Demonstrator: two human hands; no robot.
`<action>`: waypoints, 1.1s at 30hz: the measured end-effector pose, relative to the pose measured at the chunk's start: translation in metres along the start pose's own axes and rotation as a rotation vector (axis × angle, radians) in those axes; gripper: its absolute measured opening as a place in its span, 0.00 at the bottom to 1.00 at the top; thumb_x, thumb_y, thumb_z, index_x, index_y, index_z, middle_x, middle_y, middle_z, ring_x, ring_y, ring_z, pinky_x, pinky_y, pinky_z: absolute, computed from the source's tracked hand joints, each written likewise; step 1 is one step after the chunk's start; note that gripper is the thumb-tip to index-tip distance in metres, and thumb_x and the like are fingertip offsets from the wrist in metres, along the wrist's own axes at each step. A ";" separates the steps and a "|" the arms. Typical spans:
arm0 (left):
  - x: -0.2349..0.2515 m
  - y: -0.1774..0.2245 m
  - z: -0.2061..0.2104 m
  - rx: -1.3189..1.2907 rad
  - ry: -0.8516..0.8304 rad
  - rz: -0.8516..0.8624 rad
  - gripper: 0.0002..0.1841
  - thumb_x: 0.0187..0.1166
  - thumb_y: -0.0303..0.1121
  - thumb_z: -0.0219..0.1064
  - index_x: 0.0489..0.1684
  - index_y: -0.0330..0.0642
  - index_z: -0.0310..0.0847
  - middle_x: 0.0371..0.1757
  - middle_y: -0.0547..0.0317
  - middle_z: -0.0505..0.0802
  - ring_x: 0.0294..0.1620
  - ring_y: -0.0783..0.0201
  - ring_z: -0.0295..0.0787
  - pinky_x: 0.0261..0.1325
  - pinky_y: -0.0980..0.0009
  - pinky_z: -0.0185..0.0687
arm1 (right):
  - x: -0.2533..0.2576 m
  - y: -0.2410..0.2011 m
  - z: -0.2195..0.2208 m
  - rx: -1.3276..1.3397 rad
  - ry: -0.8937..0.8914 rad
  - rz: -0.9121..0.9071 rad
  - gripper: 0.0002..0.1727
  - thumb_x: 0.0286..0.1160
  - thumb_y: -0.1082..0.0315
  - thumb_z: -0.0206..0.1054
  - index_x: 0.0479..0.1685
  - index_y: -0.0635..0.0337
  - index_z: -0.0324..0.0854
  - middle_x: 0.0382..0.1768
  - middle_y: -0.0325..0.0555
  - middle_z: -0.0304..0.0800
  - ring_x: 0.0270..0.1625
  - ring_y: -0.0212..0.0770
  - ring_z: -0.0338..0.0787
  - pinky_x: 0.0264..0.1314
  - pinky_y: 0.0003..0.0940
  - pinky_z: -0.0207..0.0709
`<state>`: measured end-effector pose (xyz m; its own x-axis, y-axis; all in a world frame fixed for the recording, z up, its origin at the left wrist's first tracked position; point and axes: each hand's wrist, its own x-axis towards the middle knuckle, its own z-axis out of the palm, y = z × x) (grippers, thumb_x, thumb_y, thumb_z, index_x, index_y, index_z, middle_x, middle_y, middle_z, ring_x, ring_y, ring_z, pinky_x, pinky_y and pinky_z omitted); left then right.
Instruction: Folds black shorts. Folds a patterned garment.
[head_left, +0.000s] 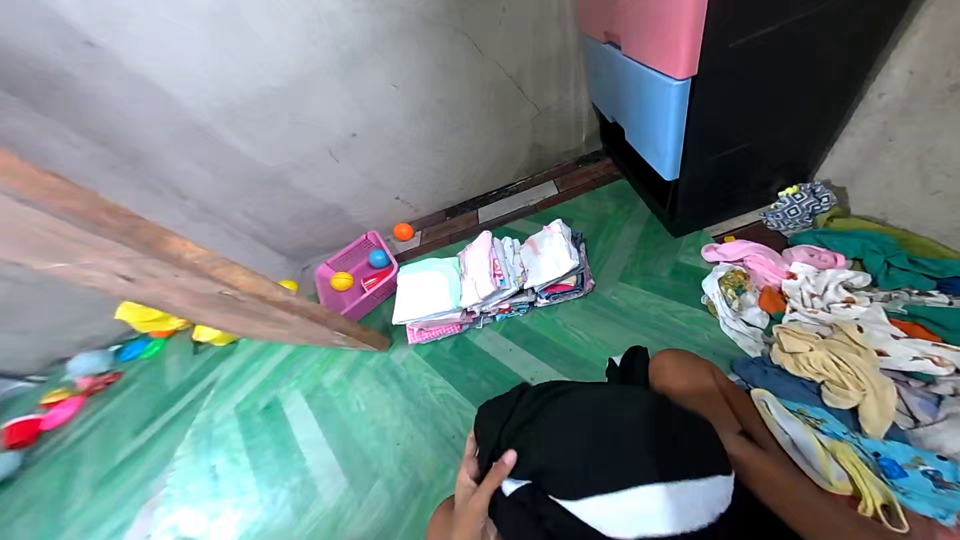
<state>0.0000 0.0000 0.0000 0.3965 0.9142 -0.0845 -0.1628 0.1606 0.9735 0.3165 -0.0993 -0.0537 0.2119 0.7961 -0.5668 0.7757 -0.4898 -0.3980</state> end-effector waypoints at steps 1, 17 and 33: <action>0.003 -0.009 -0.015 0.126 0.022 -0.043 0.39 0.61 0.21 0.73 0.79 0.29 0.61 0.62 0.53 0.91 0.59 0.68 0.91 0.63 0.69 0.89 | -0.005 0.022 0.001 0.081 0.168 -0.218 0.18 0.81 0.58 0.64 0.47 0.68 0.87 0.48 0.63 0.91 0.57 0.61 0.91 0.59 0.64 0.80; 0.026 0.043 0.028 -0.438 -0.045 -0.263 0.25 0.90 0.41 0.37 0.48 0.46 0.86 0.44 0.55 0.97 0.48 0.61 0.96 0.52 0.59 0.93 | -0.081 -0.016 -0.140 0.175 0.906 -0.346 0.28 0.82 0.54 0.68 0.69 0.69 0.79 0.67 0.70 0.80 0.68 0.68 0.82 0.69 0.67 0.76; 0.047 0.101 0.100 0.297 -0.334 0.412 0.63 0.71 0.82 0.39 0.90 0.27 0.50 0.89 0.45 0.66 0.90 0.63 0.59 0.90 0.59 0.59 | -0.107 -0.155 -0.167 -0.057 0.889 -0.931 0.07 0.73 0.68 0.65 0.45 0.60 0.83 0.34 0.43 0.86 0.33 0.38 0.88 0.32 0.37 0.82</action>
<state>0.0925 0.0222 0.1160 0.6247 0.7049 0.3359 -0.1227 -0.3363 0.9337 0.2733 -0.0496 0.1893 -0.1159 0.8006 0.5878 0.8639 0.3734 -0.3382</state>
